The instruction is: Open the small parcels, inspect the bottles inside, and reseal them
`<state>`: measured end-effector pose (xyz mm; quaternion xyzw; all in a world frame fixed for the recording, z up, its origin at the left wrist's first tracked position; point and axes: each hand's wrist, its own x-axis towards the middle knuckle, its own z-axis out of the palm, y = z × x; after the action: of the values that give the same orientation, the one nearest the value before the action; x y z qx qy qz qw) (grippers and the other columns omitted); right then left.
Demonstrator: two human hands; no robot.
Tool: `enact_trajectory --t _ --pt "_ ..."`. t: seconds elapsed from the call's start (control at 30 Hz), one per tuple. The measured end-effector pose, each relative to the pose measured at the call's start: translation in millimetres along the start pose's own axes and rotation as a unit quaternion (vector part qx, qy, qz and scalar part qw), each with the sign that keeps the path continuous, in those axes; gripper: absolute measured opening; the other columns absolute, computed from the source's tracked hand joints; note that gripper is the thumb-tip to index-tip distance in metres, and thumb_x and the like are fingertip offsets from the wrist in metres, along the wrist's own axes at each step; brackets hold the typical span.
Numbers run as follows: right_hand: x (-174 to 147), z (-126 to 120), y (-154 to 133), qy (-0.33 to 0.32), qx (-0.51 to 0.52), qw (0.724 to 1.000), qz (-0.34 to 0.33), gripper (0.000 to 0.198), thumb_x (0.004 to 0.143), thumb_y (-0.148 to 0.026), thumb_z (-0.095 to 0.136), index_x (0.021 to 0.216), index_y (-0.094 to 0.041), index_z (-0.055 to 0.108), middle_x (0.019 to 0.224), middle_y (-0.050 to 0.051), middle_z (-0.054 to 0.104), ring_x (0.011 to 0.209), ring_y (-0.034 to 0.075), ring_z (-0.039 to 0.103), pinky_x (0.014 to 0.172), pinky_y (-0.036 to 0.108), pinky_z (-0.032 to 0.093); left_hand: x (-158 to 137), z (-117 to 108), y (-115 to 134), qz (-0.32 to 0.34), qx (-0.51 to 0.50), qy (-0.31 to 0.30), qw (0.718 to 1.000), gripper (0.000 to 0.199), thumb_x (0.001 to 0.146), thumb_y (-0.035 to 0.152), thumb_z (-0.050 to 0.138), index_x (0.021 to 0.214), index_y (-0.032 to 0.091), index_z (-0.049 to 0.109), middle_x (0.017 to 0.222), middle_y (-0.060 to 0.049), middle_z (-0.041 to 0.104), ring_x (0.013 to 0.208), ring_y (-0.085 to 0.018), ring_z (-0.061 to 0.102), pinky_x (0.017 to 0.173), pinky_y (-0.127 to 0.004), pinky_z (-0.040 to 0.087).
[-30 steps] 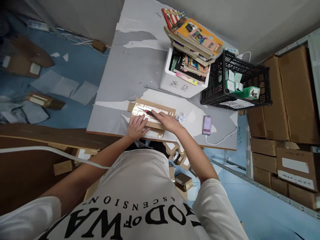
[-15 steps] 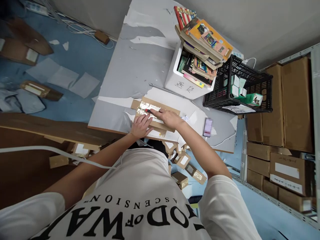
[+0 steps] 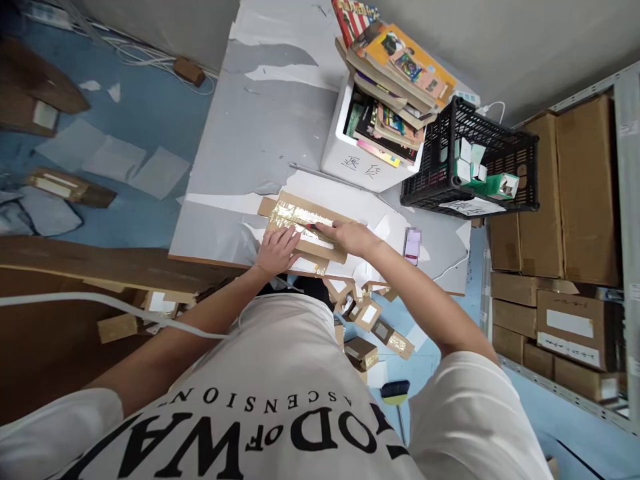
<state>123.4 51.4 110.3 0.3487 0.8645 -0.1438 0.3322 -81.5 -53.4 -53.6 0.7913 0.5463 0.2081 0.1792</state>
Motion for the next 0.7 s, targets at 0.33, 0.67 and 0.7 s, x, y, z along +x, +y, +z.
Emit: enact_trajectory --t 0.33,0.67,0.7 --pt "-81.0 50.6 43.0 -0.063 -0.027 0.990 0.126 0.086 0.078 0.002 0.039 0.150 -0.042 0.020 0.117 0.009 0.061 0.078 0.020 0.066 0.060 0.027 0.038 3.6 -1.2 6.3 -0.020 0.012 -0.021 1.000 0.057 0.086 0.032 0.051 0.140 0.016 0.046 0.147 -0.017 0.043 0.134 -0.034 0.040 0.112 -0.053 0.022" --pt "-157.1 115.6 77.8 0.152 0.077 0.960 0.224 0.064 0.091 -0.020 0.038 0.151 -0.036 0.023 0.112 0.009 0.060 0.085 0.023 0.062 0.068 0.031 0.046 4.2 -3.8 8.4 -0.022 0.019 -0.018 0.999 0.061 0.084 0.033 0.054 0.141 0.013 0.043 0.149 -0.019 0.039 0.135 -0.036 0.037 0.112 -0.054 0.018" --pt "-156.7 133.2 79.1 0.199 0.114 0.939 0.256 0.062 0.093 -0.025 0.037 0.152 -0.030 0.020 0.113 0.011 0.060 0.090 0.025 0.061 0.073 0.034 0.048 4.2 -3.4 8.3 -0.021 0.019 -0.017 0.999 0.062 0.084 0.033 0.054 0.142 0.013 0.043 0.150 -0.019 0.038 0.135 -0.036 0.036 0.112 -0.054 0.018"
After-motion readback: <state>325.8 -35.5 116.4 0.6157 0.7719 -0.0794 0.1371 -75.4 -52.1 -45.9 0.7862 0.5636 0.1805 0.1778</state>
